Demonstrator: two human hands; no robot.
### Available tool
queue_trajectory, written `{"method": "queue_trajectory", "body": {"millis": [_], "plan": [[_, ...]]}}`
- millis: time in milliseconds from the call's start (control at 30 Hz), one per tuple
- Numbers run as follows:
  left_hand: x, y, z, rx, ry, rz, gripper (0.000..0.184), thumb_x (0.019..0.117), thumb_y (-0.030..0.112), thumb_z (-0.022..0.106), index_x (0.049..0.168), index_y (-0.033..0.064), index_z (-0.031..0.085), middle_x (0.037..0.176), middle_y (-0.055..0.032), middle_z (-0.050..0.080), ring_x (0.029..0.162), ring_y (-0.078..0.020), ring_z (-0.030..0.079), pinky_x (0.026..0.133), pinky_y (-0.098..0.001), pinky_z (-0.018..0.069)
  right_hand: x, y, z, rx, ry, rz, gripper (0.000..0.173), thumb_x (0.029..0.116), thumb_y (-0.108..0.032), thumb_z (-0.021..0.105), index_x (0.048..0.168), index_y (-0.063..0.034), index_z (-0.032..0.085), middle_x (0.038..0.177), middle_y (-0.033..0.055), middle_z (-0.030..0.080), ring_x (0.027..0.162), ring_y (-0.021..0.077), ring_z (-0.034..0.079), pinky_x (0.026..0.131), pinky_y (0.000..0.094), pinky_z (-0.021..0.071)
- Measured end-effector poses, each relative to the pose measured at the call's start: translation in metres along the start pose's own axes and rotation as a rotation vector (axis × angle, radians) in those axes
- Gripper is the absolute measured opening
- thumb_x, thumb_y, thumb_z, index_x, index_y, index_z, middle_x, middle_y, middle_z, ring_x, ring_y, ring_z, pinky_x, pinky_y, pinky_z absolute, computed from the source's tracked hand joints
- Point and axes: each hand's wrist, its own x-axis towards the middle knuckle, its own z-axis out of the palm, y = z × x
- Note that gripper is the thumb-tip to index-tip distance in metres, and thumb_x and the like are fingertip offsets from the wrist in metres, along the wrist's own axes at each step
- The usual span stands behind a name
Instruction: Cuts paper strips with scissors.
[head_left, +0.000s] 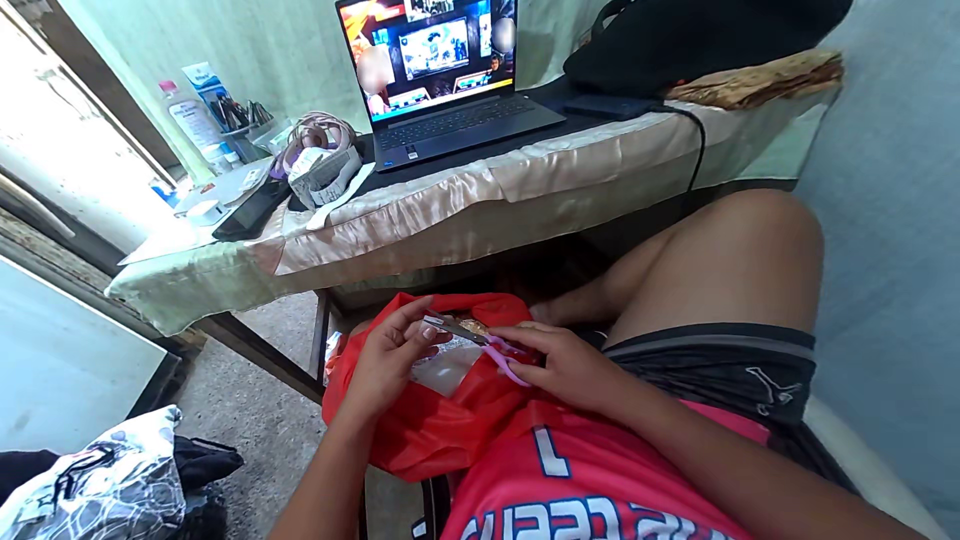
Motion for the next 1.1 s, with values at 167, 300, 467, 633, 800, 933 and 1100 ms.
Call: {"method": "queue_trajectory", "body": {"millis": [167, 300, 467, 633, 800, 933, 1100], "plan": [[0.0003, 0.0004, -0.0013, 0.053, -0.027, 0.024, 0.044, 0.1049, 0.006, 0.055, 0.148, -0.0014, 0.047, 0.124, -0.0208, 0.070, 0.109, -0.0346, 0.071, 0.094, -0.0474, 0.0611, -0.0006, 0.0003, -0.0035, 0.034, -0.038, 0.027, 0.044, 0.0989, -0.036, 0.065, 0.141, -0.0237, 0.064, 0.121, 0.0015, 0.069, 0.104, 0.0080, 0.065, 0.091, 0.0278, 0.0551], [0.0002, 0.0001, -0.0028, 0.070, -0.043, 0.032, 0.044, 0.1053, 0.007, 0.054, 0.148, -0.0018, 0.048, 0.124, -0.0208, 0.070, 0.109, -0.0346, 0.071, 0.094, -0.0469, 0.0611, -0.0005, 0.0010, -0.0043, 0.043, -0.046, 0.022, 0.043, 0.0995, -0.035, 0.065, 0.141, -0.0235, 0.064, 0.120, 0.0019, 0.069, 0.104, 0.0086, 0.065, 0.091, 0.0279, 0.0550], [-0.0001, -0.0007, -0.0042, 0.054, -0.054, 0.030, 0.044, 0.1047, 0.007, 0.055, 0.148, -0.0020, 0.048, 0.124, -0.0213, 0.069, 0.109, -0.0352, 0.071, 0.095, -0.0472, 0.0608, -0.0006, 0.0019, -0.0043, 0.066, -0.053, 0.027, 0.042, 0.0990, -0.033, 0.066, 0.140, -0.0235, 0.065, 0.119, 0.0013, 0.069, 0.104, 0.0075, 0.065, 0.092, 0.0266, 0.0548], [-0.0001, 0.0004, -0.0039, 0.046, -0.057, 0.021, 0.044, 0.1041, 0.004, 0.055, 0.147, -0.0033, 0.048, 0.123, -0.0211, 0.070, 0.107, -0.0343, 0.072, 0.095, -0.0460, 0.0607, -0.0009, 0.0031, -0.0044, 0.062, -0.051, 0.028, 0.040, 0.0991, -0.030, 0.066, 0.139, -0.0242, 0.066, 0.118, 0.0003, 0.070, 0.105, 0.0071, 0.065, 0.094, 0.0265, 0.0544], [0.0007, -0.0010, -0.0052, 0.045, -0.069, 0.017, 0.044, 0.1040, 0.004, 0.055, 0.147, -0.0033, 0.048, 0.123, -0.0208, 0.070, 0.108, -0.0340, 0.072, 0.096, -0.0466, 0.0604, -0.0010, 0.0050, -0.0049, 0.086, -0.054, 0.053, 0.036, 0.0996, -0.026, 0.066, 0.135, -0.0238, 0.068, 0.118, -0.0006, 0.071, 0.105, 0.0059, 0.066, 0.095, 0.0261, 0.0549], [0.0013, -0.0008, -0.0066, 0.041, -0.082, 0.010, 0.045, 0.1041, 0.005, 0.055, 0.148, -0.0028, 0.047, 0.123, -0.0212, 0.070, 0.107, -0.0338, 0.072, 0.096, -0.0462, 0.0606, -0.0009, 0.0055, -0.0063, 0.118, -0.079, 0.027, 0.041, 0.0973, -0.030, 0.069, 0.137, -0.0223, 0.067, 0.119, 0.0004, 0.070, 0.106, 0.0062, 0.065, 0.094, 0.0253, 0.0547], [0.0008, 0.0000, -0.0069, 0.023, -0.085, -0.005, 0.046, 0.1036, 0.004, 0.056, 0.148, -0.0028, 0.047, 0.122, -0.0204, 0.070, 0.106, -0.0326, 0.072, 0.095, -0.0447, 0.0608, -0.0010, 0.0056, -0.0077, 0.103, -0.086, 0.013, 0.045, 0.0960, -0.035, 0.071, 0.139, -0.0237, 0.065, 0.119, 0.0007, 0.069, 0.106, 0.0066, 0.064, 0.093, 0.0257, 0.0545]]}}
